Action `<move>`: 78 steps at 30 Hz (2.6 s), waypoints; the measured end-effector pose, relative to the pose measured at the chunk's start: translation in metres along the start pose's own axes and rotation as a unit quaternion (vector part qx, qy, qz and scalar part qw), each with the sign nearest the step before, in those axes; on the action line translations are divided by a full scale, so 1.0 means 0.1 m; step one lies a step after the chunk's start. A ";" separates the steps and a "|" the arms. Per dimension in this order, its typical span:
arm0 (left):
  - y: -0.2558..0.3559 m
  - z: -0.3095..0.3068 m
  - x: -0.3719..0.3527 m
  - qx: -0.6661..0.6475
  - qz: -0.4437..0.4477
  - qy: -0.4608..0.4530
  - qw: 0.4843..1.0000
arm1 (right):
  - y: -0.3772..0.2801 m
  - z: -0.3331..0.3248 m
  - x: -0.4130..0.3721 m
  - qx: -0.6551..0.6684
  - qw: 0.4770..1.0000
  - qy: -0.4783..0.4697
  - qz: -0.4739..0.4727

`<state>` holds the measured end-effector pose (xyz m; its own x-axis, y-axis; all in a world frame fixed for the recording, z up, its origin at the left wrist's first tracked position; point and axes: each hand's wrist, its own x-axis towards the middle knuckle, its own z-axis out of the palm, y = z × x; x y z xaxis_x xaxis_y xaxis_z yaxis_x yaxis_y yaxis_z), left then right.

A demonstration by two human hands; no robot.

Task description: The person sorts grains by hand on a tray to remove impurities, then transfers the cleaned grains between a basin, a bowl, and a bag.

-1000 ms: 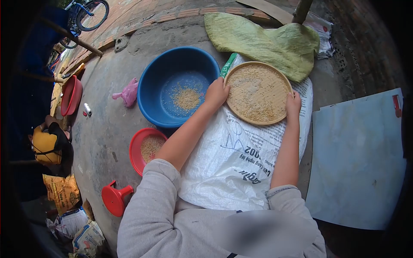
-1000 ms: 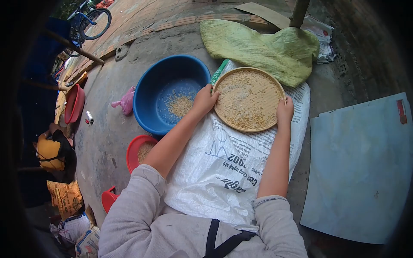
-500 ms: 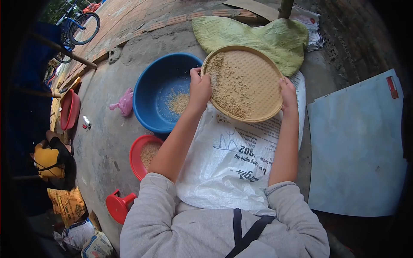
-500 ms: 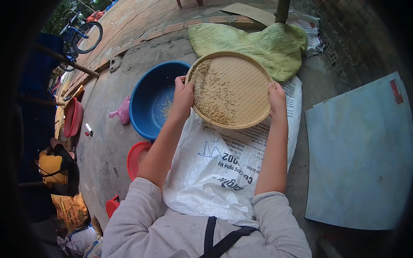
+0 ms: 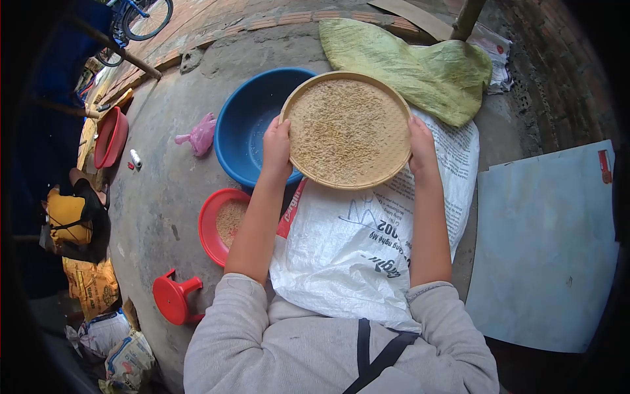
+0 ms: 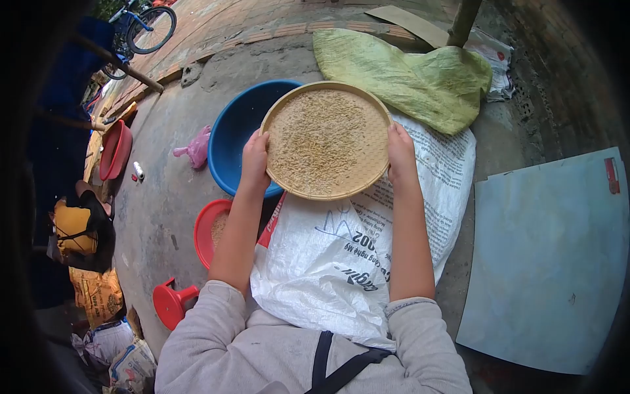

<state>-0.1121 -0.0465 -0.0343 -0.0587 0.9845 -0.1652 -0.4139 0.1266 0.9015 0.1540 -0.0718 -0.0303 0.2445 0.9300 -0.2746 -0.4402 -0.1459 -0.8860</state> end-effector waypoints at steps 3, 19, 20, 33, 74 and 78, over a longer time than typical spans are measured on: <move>0.03 -0.08 0.09 -0.022 0.039 0.021 0.999 | -0.05 0.01 -0.04 -0.004 1.000 -0.008 0.029; 0.95 -0.94 0.35 0.522 0.429 0.341 0.654 | 0.80 0.35 -0.13 -0.666 0.680 -0.287 -0.106; 0.98 -0.95 0.33 0.523 0.428 0.341 0.653 | 0.80 0.35 -0.13 -0.666 0.680 -0.288 -0.106; 1.17 -0.82 0.05 0.553 0.546 0.326 0.539 | 0.84 0.31 -0.10 -0.661 0.687 -0.277 -0.124; 0.09 -2.70 -1.81 0.073 0.119 0.481 0.865 | 0.94 0.24 0.07 -0.089 0.994 0.002 0.070; 0.68 -2.16 -1.33 0.112 0.223 0.392 0.885 | 0.87 0.28 -0.02 -0.059 0.997 0.005 0.049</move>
<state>-0.3286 -0.1948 -0.0372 -0.8200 0.5668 0.0803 -0.0048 -0.1471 0.9891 0.0907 -0.0769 -0.0960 0.2134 0.9063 -0.3648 -0.3572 -0.2751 -0.8926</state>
